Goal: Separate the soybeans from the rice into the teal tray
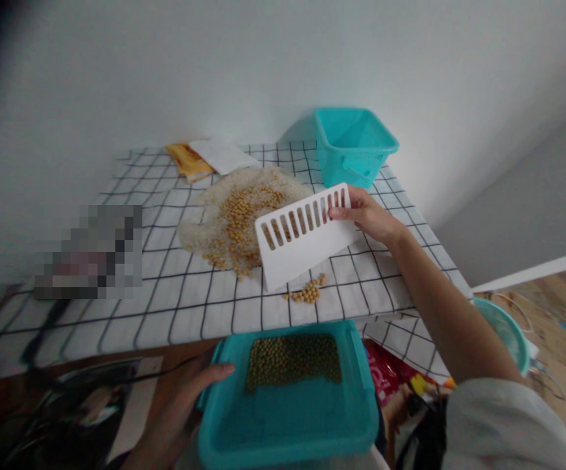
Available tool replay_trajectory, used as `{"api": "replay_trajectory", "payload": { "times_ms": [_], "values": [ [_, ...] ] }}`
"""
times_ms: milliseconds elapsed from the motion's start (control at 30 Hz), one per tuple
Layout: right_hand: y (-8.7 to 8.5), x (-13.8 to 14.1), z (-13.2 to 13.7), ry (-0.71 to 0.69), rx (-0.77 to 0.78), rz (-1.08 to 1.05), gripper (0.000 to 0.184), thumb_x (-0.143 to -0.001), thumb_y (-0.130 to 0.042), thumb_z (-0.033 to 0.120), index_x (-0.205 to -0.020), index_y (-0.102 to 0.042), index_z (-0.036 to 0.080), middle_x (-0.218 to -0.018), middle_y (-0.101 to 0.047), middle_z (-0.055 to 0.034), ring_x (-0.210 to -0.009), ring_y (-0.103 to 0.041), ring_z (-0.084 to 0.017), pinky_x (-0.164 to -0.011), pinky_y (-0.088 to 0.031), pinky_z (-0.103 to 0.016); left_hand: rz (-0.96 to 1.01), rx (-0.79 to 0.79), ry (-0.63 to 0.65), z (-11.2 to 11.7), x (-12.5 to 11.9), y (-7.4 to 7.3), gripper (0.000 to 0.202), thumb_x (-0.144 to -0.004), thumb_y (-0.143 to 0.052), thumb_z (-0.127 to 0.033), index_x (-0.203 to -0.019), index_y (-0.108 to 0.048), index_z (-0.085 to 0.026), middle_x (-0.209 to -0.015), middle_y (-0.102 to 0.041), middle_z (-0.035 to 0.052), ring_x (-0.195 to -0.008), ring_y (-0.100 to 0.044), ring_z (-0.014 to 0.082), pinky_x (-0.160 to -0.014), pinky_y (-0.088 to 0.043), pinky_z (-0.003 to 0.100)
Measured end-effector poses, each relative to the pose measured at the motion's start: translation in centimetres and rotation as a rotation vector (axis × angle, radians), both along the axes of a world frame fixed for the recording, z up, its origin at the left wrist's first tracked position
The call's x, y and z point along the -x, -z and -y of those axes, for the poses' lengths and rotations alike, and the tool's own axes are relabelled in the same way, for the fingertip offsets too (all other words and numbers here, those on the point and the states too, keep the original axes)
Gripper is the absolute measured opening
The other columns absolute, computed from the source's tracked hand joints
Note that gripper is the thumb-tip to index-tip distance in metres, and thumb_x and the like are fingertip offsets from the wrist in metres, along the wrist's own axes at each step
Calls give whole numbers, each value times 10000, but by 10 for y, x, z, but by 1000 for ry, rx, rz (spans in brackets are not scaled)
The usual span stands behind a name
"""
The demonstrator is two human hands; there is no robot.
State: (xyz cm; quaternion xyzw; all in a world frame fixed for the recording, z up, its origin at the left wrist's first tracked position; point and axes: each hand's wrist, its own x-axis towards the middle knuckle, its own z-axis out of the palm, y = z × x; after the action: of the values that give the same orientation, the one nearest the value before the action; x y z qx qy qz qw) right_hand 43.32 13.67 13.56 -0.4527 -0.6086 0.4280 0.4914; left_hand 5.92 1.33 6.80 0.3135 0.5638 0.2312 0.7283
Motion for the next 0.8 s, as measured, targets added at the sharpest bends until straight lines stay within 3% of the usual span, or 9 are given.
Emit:
{"api": "replay_trajectory", "payload": {
  "times_ms": [133, 400, 600, 800],
  "values": [
    [1, 6, -2, 26, -34, -7, 306, -719, -842, 455, -866, -670, 251, -830, -718, 16, -729, -647, -171, -688, -543, -307, 17, 30, -17, -1, -3, -2, 461, -729, -751, -354, -1156, -700, -188, -937, -847, 63, -879, -760, 366, -676, -546, 415],
    [2, 3, -3, -7, -5, 3, 303, -728, -833, 458, -877, -666, 253, -823, -707, 12, -714, -638, -175, -646, -518, -302, -2, 39, -13, 0, -3, -3, 490, -689, -776, -380, -1137, -715, -193, -960, -847, 76, -941, -758, 384, -727, -563, 429],
    [2, 1, -8, 136, -85, -21, 334, -719, -818, 520, -885, -650, 284, -807, -684, 10, -754, -645, -207, -713, -549, -359, -22, 11, -8, 1, -2, -2, 465, -736, -752, -365, -1163, -704, -187, -912, -846, 71, -783, -753, 344, -606, -517, 391],
    [1, -6, -11, 181, -114, -34, 315, -737, -801, 509, -911, -660, 288, -842, -694, -2, -820, -668, -231, -786, -559, -396, 4, 23, -17, 0, 0, 1, 450, -743, -755, -352, -1160, -695, -193, -1023, -839, 79, -940, -758, 367, -716, -573, 425]
  ]
}}
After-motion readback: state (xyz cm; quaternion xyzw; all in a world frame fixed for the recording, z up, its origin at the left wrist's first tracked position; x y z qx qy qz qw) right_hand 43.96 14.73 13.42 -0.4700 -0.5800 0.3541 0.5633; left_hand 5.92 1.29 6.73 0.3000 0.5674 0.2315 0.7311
